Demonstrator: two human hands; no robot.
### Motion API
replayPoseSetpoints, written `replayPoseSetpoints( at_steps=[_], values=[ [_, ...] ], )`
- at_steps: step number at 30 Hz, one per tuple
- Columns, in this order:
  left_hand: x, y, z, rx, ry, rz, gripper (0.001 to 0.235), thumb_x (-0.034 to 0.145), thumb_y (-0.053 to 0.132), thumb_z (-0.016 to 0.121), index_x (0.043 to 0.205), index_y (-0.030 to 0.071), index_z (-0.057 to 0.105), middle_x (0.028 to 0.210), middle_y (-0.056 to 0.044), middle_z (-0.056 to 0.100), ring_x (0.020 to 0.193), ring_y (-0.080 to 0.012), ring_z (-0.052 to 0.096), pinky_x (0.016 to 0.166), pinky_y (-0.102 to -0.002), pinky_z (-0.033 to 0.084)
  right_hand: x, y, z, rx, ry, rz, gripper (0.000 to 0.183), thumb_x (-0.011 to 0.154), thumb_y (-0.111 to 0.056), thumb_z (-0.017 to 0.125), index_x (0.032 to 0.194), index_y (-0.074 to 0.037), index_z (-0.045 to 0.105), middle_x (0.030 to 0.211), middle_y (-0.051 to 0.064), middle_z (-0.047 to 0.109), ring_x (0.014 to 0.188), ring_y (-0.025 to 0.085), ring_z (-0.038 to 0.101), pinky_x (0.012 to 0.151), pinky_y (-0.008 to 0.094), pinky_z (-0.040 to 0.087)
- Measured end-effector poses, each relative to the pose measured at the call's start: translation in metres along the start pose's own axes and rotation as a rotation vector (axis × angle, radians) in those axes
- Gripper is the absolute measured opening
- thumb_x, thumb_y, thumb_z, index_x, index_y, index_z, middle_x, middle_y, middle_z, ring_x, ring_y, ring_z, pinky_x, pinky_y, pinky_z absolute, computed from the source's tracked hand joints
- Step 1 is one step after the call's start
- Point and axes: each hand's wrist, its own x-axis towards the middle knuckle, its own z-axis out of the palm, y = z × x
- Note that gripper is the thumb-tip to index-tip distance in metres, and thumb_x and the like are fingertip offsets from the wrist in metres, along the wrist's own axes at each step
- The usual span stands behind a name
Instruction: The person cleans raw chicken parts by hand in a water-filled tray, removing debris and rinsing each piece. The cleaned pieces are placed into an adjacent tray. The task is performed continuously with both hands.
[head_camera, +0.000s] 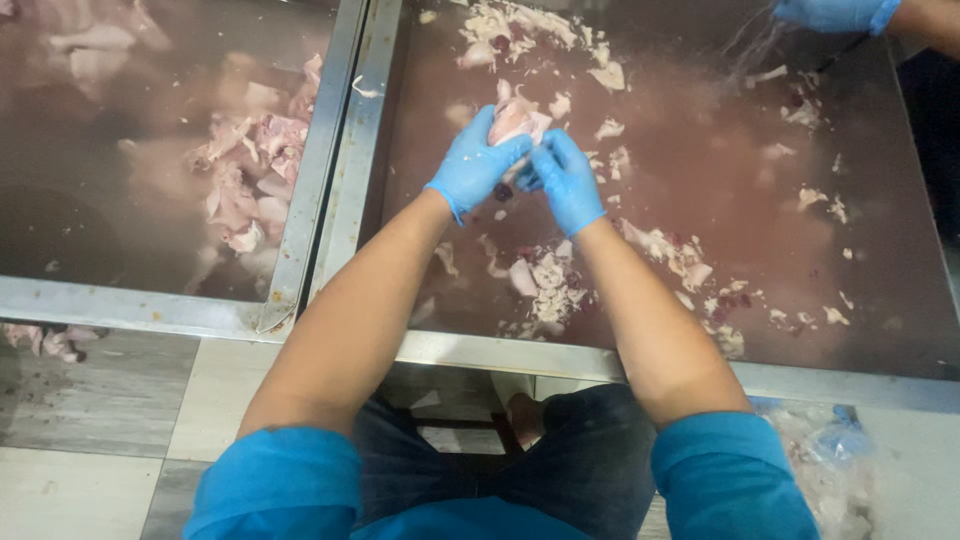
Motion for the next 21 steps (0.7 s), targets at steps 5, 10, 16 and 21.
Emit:
replayPoseSetpoints(
  at_steps=[5, 10, 16, 21],
  values=[
    [0.0, -0.015, 0.006, 0.044, -0.106, -0.001, 0.069, 0.092, 0.044, 0.071, 0.142, 0.002, 0.049, 0.13, -0.017, 0.068, 0.116, -0.0202, 0.065, 0.095, -0.035, 0.055, 0.001, -0.006, 0.002, 0.099, 0.042, 0.133, 0.027, 0.104, -0.029, 0.05, 0.124, -0.013, 0.058, 0.105, 0.002, 0.069, 0.091, 0.014, 0.069, 0.075, 0.032, 0.061],
    [0.0, -0.027, 0.005, 0.019, -0.168, -0.009, 0.065, 0.097, 0.048, 0.065, 0.142, 0.002, 0.051, 0.129, -0.014, 0.07, 0.116, -0.0189, 0.068, 0.098, -0.033, 0.055, 0.004, 0.013, -0.007, -0.034, 0.145, 0.004, 0.024, 0.109, -0.027, 0.053, 0.116, -0.006, 0.064, 0.097, 0.002, 0.065, 0.085, 0.01, 0.06, 0.071, 0.028, 0.054],
    [0.002, -0.024, 0.009, -0.099, -0.328, 0.008, 0.077, 0.101, 0.042, 0.068, 0.156, -0.001, 0.034, 0.15, -0.014, 0.054, 0.135, -0.0196, 0.054, 0.112, -0.033, 0.044, 0.021, 0.031, -0.028, -0.034, 0.378, -0.075, 0.022, 0.107, -0.025, 0.055, 0.105, -0.007, 0.068, 0.092, -0.003, 0.065, 0.083, 0.006, 0.06, 0.073, 0.025, 0.053],
    [0.003, -0.03, 0.004, -0.162, -0.329, -0.227, 0.076, 0.097, 0.039, 0.062, 0.157, 0.002, 0.034, 0.147, -0.011, 0.056, 0.127, -0.0175, 0.055, 0.103, -0.031, 0.045, 0.014, 0.006, -0.041, 0.228, 0.48, -0.058, 0.02, 0.104, -0.02, 0.057, 0.088, -0.007, 0.059, 0.074, -0.001, 0.055, 0.068, 0.011, 0.052, 0.06, 0.028, 0.044]
  ],
)
